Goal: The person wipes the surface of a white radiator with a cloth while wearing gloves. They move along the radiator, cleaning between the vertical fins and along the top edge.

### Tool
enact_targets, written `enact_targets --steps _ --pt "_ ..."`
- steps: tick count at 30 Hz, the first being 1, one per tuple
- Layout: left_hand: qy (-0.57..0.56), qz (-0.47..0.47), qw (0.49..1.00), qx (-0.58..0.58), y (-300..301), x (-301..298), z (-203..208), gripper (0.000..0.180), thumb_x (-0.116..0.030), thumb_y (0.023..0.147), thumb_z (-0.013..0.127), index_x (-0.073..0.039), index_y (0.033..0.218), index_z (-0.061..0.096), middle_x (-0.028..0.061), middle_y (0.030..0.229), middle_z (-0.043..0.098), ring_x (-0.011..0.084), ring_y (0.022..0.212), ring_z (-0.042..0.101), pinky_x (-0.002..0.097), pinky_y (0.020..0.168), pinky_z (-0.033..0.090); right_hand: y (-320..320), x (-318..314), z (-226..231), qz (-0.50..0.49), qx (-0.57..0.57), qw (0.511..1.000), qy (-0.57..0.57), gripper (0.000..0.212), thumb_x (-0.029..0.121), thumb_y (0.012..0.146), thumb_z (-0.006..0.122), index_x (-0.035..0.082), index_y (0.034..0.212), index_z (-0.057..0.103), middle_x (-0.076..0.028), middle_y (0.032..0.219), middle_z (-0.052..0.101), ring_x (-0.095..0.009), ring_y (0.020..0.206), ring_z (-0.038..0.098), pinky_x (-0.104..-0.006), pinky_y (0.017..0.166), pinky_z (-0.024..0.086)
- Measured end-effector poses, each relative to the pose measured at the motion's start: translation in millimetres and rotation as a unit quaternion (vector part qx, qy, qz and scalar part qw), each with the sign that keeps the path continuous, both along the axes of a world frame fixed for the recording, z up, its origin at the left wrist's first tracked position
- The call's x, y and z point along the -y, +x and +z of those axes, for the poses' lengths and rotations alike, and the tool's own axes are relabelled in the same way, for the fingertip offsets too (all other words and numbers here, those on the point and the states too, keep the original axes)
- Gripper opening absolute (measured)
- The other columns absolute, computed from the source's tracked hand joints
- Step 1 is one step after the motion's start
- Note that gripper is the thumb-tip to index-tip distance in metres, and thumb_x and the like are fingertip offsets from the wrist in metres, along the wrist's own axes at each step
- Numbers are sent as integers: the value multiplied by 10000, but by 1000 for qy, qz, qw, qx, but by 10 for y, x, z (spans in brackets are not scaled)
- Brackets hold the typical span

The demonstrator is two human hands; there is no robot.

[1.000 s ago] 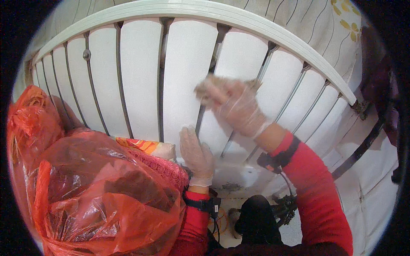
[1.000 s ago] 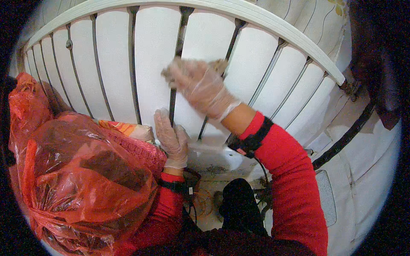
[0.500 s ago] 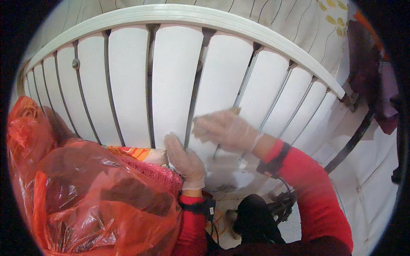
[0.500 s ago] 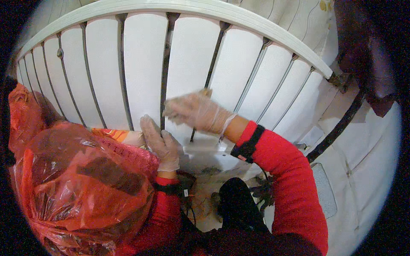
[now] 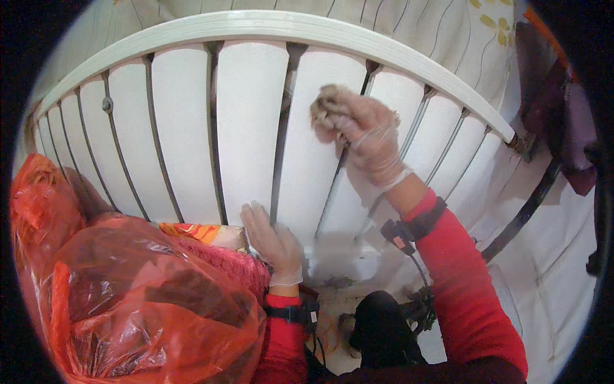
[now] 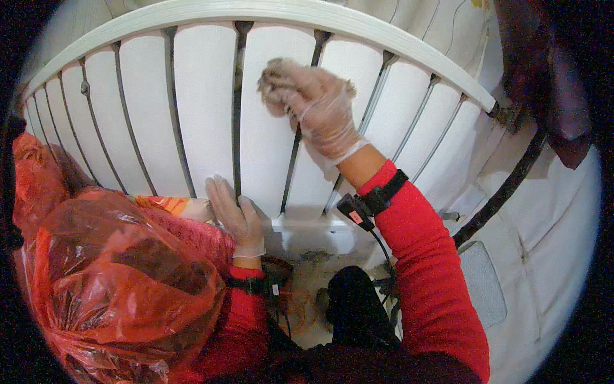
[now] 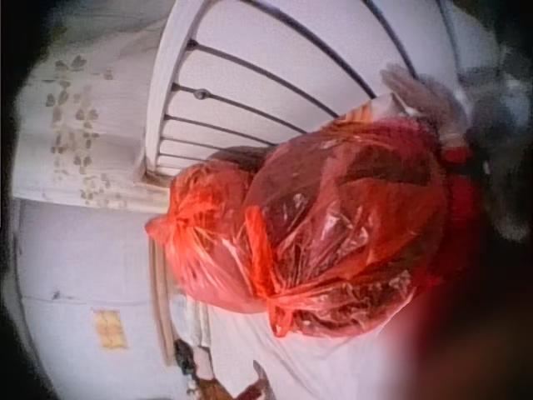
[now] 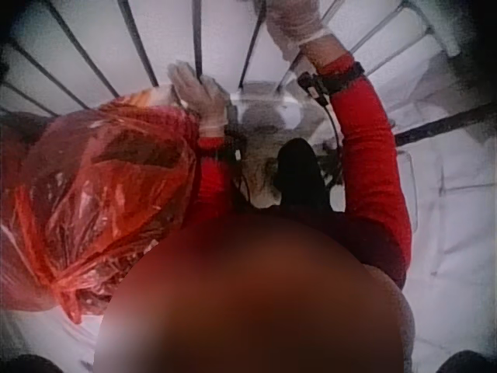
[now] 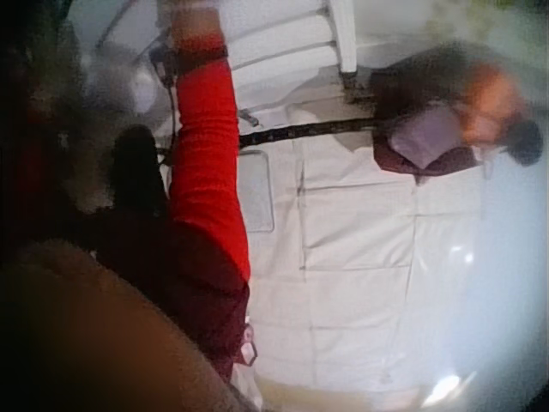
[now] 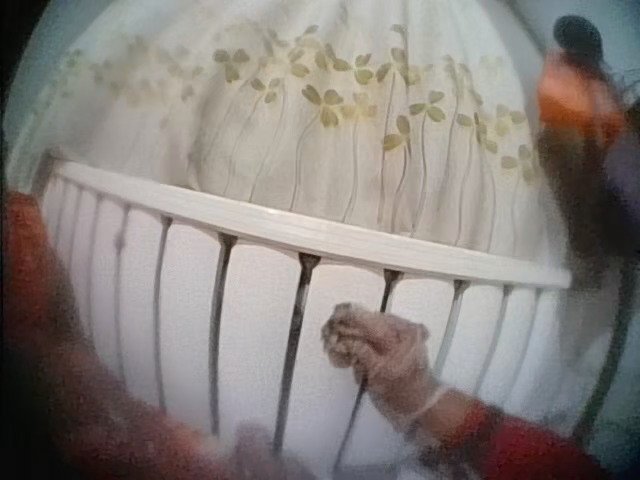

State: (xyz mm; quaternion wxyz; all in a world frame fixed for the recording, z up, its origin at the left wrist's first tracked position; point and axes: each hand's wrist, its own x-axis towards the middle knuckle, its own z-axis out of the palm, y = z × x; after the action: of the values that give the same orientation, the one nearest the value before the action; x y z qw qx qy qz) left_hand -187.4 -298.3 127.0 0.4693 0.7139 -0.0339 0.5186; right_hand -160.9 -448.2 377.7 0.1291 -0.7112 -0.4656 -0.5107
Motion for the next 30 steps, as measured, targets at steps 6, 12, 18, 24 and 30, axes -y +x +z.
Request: enact_targets --steps 6,12,18,24,30 --pt "-7 -3 1000 -16 -2 17 7 612 -16 864 481 113 1457 404 374 1514 350 527 1432 305 573 1198 216 -139 25 -783 -59 -7 992 -111 397 36 728 726 39 1110 615 -149 1229 637 -326 936 681 -439 731 578" --pt "15 -6 999 -48 6 1 -29 635 -81 914 481 64 1517 347 320 1591 265 457 1501 223 530 1235 158 -182 77 -1522 -119 -165 953 -226 457 172 852 684 51 1277 566 -136 1100 664 -321 958 675 -462 829 551" --pt "20 13 999 -47 23 9 -1 613 -23 833 491 128 1424 434 402 1502 339 541 1433 292 582 1201 197 -232 295 -1901 -104 -55 918 -378 428 196 894 645 95 1297 540 -88 1126 633 -260 981 665 -429 815 538" --pt "24 7 999 -34 0 -16 23 612 -43 836 490 124 1422 437 407 1497 340 552 1425 289 599 1194 192 -335 498 -1158 -153 -72 928 -332 379 210 892 623 174 1266 573 -81 1167 594 -265 1069 637 -415 886 540" --pt "42 18 998 -32 -37 0 23 609 -58 848 514 113 1428 435 410 1493 341 562 1416 294 605 1190 195 -364 681 69 -286 209 897 -263 365 221 883 676 183 1246 659 -82 1331 603 -311 1103 630 -417 971 515"
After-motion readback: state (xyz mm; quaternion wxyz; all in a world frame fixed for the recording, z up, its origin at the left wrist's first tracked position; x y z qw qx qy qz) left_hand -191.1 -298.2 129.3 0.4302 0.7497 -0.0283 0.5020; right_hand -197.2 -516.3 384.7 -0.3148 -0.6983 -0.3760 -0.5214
